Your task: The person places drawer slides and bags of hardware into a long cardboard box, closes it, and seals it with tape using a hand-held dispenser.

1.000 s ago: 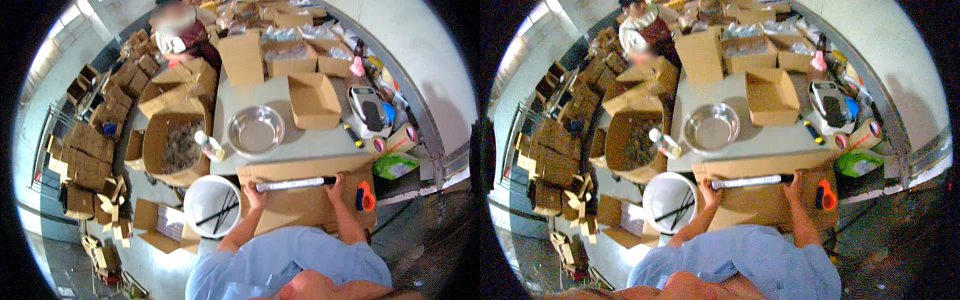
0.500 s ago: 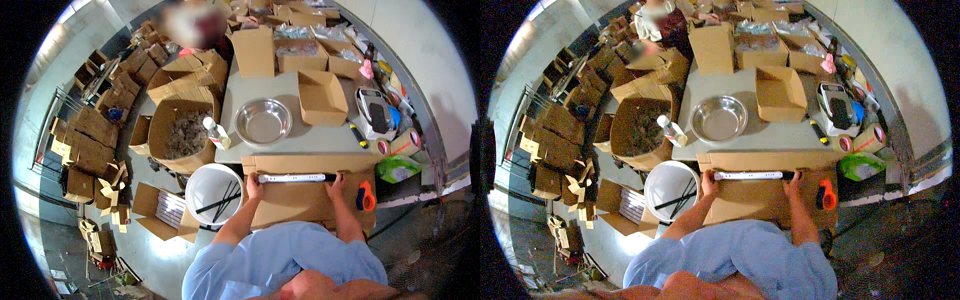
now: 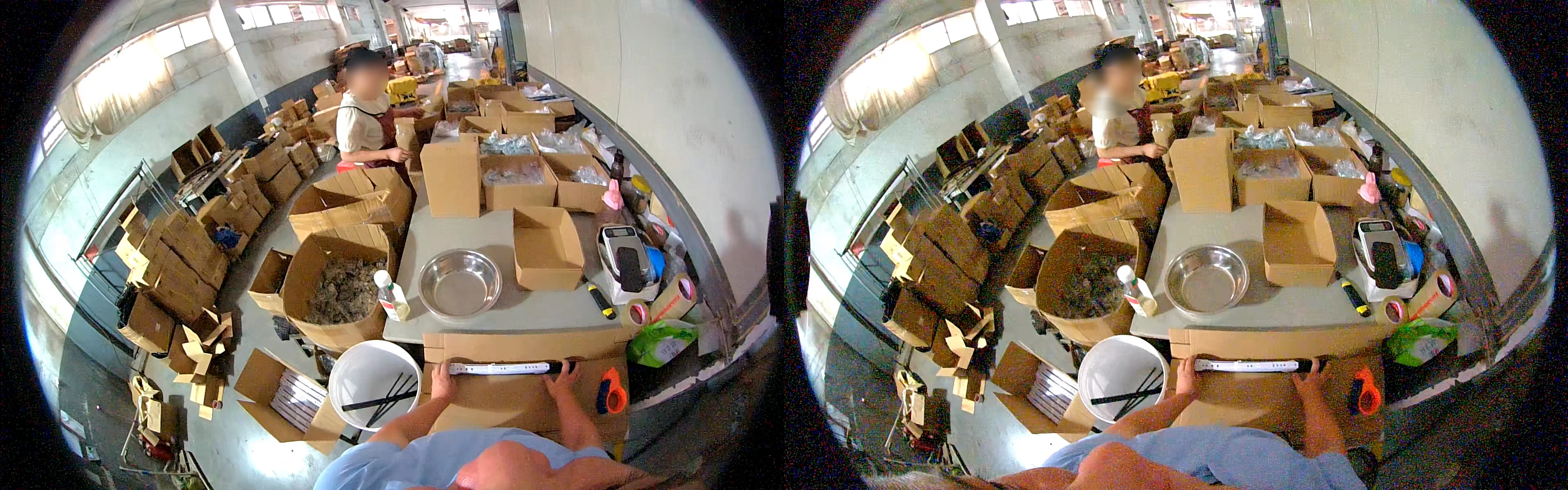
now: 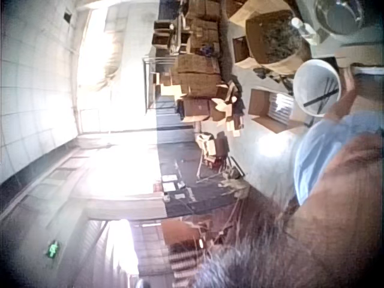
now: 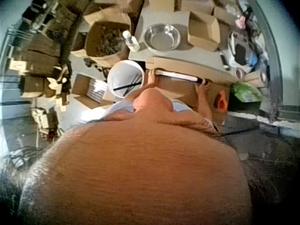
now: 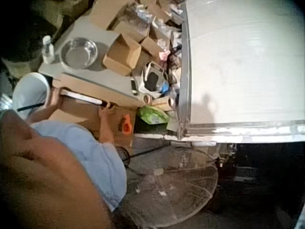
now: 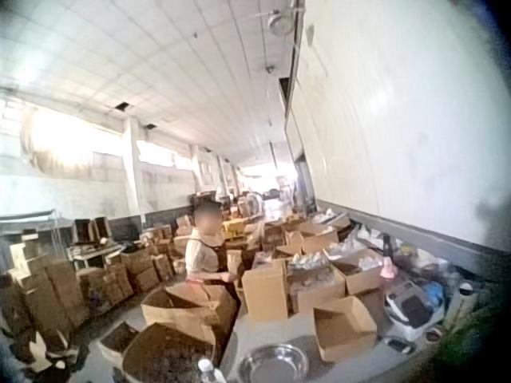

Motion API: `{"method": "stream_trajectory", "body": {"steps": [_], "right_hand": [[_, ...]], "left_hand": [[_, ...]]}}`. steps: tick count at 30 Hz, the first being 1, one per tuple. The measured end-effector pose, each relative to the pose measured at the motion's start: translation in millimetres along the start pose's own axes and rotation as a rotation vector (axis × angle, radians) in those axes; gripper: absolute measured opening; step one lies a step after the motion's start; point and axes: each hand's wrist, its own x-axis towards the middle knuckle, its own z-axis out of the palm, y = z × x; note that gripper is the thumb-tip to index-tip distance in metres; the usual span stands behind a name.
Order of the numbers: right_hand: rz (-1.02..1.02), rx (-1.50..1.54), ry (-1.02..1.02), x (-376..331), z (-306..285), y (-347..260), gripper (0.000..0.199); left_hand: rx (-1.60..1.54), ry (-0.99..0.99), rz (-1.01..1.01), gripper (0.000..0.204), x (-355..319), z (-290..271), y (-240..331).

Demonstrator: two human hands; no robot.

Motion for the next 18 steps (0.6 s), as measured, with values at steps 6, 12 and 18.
{"method": "stream_trajectory", "body": {"steps": [6, 12, 18], "right_hand": [[-0.038, 0.073, 0.167, -9.0, 5.3, 0.9, 0.092], [0.234, -0.142, 0.129, -44.2, -7.6, 2.5, 0.091], [0.327, -0.217, -0.084, -53.5, -86.1, -87.6, 0.088]], "left_hand": [[0.023, 0.152, -0.039, 0.063, -4.5, 8.7, 4.4], [0.322, 0.005, -0.169, 0.078, -30.5, -6.1, 37.1], [0.498, -0.128, -0.277, 0.077, -33.6, -20.6, 45.6]]}}
